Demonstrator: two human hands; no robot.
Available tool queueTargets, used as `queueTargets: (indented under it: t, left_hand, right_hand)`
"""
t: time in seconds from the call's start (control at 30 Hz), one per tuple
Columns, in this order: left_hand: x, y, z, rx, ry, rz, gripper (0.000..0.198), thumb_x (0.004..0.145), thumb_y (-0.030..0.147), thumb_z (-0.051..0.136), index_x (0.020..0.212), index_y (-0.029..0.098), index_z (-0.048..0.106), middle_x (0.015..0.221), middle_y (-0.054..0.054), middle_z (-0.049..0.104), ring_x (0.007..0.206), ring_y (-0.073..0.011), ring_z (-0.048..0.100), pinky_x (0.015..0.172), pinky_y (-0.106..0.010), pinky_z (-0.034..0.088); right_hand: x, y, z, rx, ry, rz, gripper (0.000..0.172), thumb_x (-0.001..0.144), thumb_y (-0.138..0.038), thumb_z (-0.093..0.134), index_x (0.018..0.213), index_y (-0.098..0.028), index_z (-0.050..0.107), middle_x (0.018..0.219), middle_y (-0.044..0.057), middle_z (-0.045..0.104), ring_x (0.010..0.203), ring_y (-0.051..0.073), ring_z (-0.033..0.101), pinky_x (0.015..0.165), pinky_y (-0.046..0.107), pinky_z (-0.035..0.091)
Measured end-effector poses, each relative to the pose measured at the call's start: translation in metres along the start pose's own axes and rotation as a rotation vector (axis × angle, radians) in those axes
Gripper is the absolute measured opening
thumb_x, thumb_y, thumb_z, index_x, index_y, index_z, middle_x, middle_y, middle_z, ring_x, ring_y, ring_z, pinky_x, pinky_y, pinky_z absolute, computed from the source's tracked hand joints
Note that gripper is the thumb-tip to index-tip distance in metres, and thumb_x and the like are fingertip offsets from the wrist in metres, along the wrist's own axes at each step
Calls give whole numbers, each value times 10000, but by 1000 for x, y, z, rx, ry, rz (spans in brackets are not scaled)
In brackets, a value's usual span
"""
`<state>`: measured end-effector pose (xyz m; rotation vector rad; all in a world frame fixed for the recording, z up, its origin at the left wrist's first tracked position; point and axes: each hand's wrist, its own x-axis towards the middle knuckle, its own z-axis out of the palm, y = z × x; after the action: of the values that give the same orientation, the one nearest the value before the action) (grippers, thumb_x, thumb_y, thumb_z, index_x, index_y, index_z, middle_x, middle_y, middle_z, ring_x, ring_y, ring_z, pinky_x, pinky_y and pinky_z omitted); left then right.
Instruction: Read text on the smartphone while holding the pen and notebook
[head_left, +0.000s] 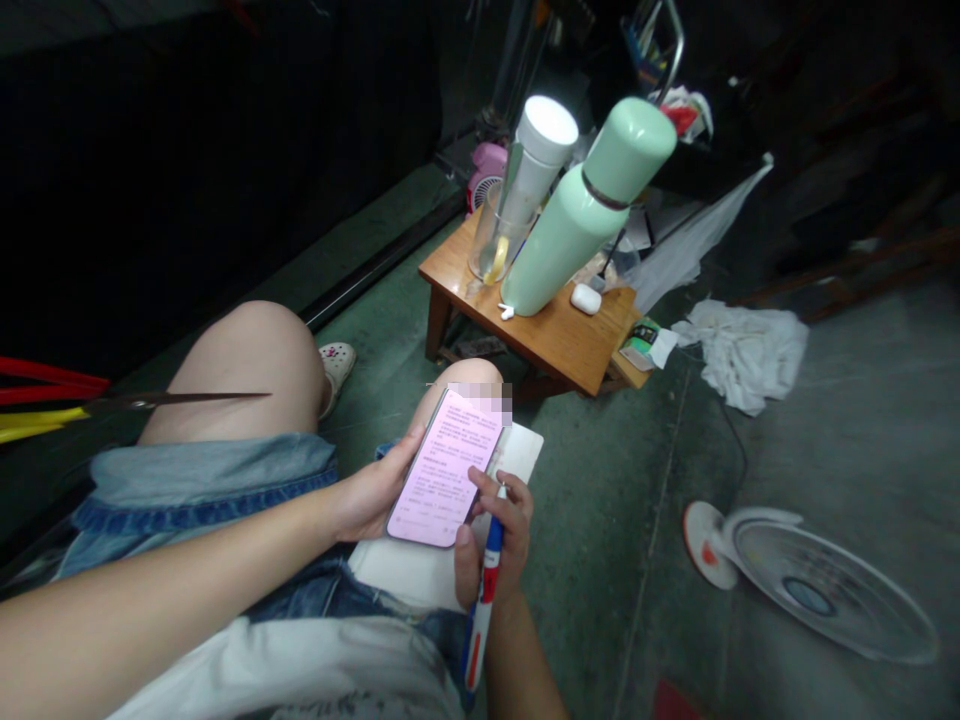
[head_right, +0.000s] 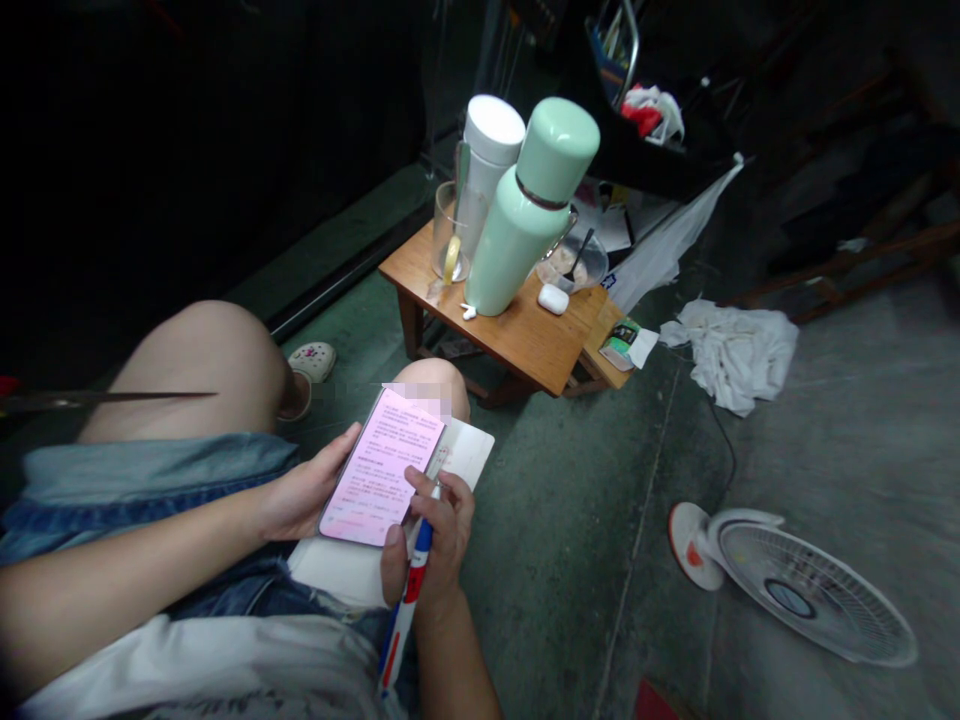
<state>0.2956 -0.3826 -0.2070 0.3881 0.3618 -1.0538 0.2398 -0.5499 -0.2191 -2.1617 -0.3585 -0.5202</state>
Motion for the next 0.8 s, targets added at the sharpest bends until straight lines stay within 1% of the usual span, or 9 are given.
queueTargets:
  t: [0.2,0.37,0.67,0.8]
  left_hand:
    - [0,0,0,-5,-5,-3,740,888,609,256,1423,105,342,1204,-159,658,1154,-300,570,1005,-428,378]
    - [0,0,-2,-4,6,-6,742,889,612,249,1413,98,359,1179,-157,672,1147,-294,577,1006,-421,377]
    - [-1,1,2,4,12,-9,739,895,606,225,1415,97,354,1159,-155,682,1135,-291,585,998,-422,381]
    - [-1,1,0,6,-5,-4,742,891,614,223,1413,105,363,1173,-154,676,1127,-292,590,992,-420,388]
  right_hand:
    - [-2,1,0,-13,-3,14,300,793,-212,488,1090,-210,447,1142,86,650,1185,234,477,928,500,439]
    - [-3,1,0,-6,-3,14,324,781,-198,497,1100,-210,442,1141,84,647,1198,238,469,925,495,440]
    - [-3,2,1,-21,-4,11,330,770,-194,500,1093,-210,439,1125,83,647,1208,241,483,917,491,446]
    - [-3,1,1,-23,-4,21,315,775,-202,501,1085,-211,443,1127,81,647,1215,239,479,918,482,444]
